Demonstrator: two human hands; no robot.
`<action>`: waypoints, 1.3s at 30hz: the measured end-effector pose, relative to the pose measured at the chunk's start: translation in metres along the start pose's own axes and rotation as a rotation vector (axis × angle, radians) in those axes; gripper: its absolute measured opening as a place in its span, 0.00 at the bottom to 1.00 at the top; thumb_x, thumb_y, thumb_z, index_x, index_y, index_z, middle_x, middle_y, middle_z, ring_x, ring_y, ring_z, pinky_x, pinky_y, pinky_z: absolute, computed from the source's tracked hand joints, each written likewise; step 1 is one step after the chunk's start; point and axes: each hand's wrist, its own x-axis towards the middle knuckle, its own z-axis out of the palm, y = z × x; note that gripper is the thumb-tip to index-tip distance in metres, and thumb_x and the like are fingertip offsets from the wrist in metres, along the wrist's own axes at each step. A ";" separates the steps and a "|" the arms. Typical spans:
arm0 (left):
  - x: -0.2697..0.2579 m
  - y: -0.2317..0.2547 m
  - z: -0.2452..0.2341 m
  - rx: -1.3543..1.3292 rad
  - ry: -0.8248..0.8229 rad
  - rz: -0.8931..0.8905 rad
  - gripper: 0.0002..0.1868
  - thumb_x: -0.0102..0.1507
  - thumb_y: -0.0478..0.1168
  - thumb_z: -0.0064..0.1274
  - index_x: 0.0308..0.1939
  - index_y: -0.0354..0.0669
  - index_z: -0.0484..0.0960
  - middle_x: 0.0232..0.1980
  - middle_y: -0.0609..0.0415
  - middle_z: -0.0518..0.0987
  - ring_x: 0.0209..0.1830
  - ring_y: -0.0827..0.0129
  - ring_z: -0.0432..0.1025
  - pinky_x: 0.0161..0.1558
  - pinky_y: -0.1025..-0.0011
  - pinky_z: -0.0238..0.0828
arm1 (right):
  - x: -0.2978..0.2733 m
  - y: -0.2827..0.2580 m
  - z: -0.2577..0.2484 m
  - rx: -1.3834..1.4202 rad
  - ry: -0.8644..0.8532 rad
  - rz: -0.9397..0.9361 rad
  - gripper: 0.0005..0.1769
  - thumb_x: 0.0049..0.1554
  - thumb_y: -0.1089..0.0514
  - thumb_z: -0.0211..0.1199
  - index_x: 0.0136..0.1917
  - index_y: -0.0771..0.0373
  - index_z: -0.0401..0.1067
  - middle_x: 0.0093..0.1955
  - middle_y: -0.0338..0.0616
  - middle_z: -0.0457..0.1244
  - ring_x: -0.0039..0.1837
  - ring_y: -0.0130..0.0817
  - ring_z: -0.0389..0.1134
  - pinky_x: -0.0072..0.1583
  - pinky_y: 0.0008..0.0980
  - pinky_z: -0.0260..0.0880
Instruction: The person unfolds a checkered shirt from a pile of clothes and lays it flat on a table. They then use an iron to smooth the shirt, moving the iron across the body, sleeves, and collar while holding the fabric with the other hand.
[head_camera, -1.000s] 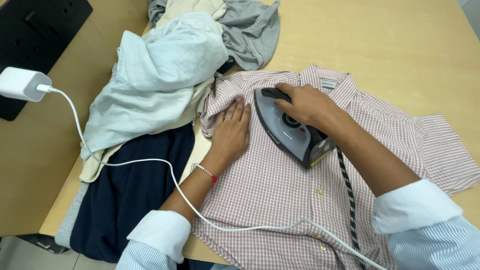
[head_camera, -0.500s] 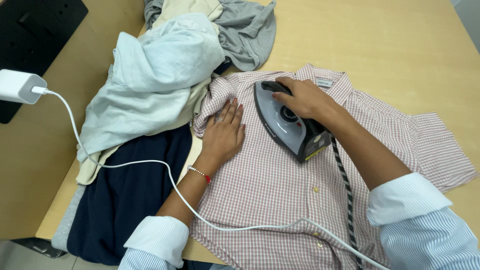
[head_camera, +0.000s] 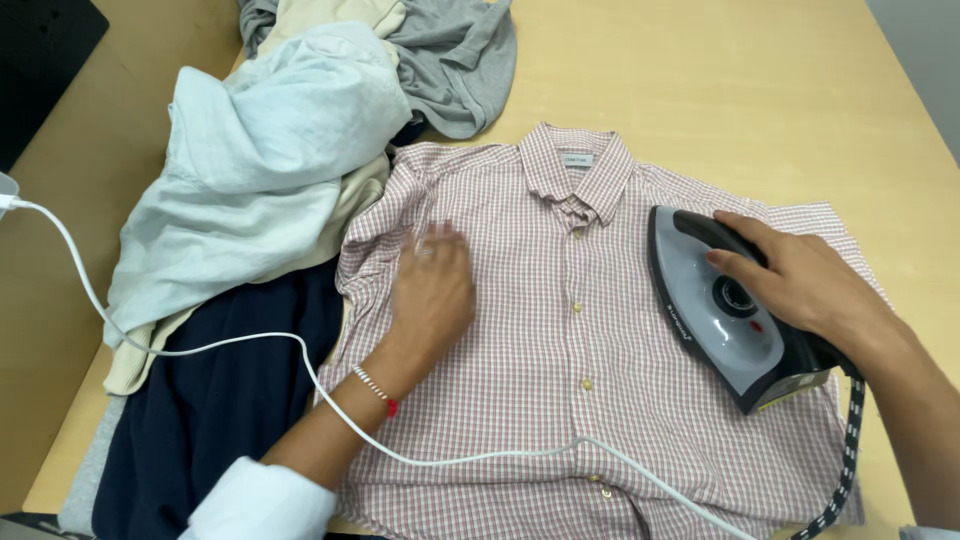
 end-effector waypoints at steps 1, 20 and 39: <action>0.009 0.019 -0.002 -0.193 0.030 0.085 0.30 0.67 0.43 0.36 0.71 0.28 0.63 0.76 0.37 0.62 0.77 0.52 0.55 0.74 0.48 0.44 | 0.002 0.001 0.005 0.029 0.031 -0.064 0.35 0.59 0.37 0.56 0.77 0.46 0.64 0.57 0.57 0.71 0.58 0.54 0.74 0.59 0.48 0.73; 0.075 0.090 0.028 -0.463 0.018 0.209 0.36 0.69 0.63 0.29 0.76 0.49 0.58 0.83 0.51 0.49 0.82 0.59 0.41 0.77 0.46 0.25 | 0.037 -0.016 0.007 0.043 0.036 -0.055 0.28 0.62 0.40 0.53 0.71 0.51 0.69 0.50 0.59 0.72 0.52 0.55 0.74 0.55 0.52 0.72; 0.046 0.061 0.032 -0.432 0.050 0.165 0.36 0.69 0.61 0.29 0.75 0.46 0.63 0.82 0.48 0.52 0.82 0.56 0.43 0.76 0.43 0.25 | 0.020 -0.025 0.000 0.023 -0.022 -0.022 0.30 0.60 0.38 0.56 0.72 0.47 0.68 0.48 0.56 0.72 0.51 0.52 0.74 0.54 0.52 0.73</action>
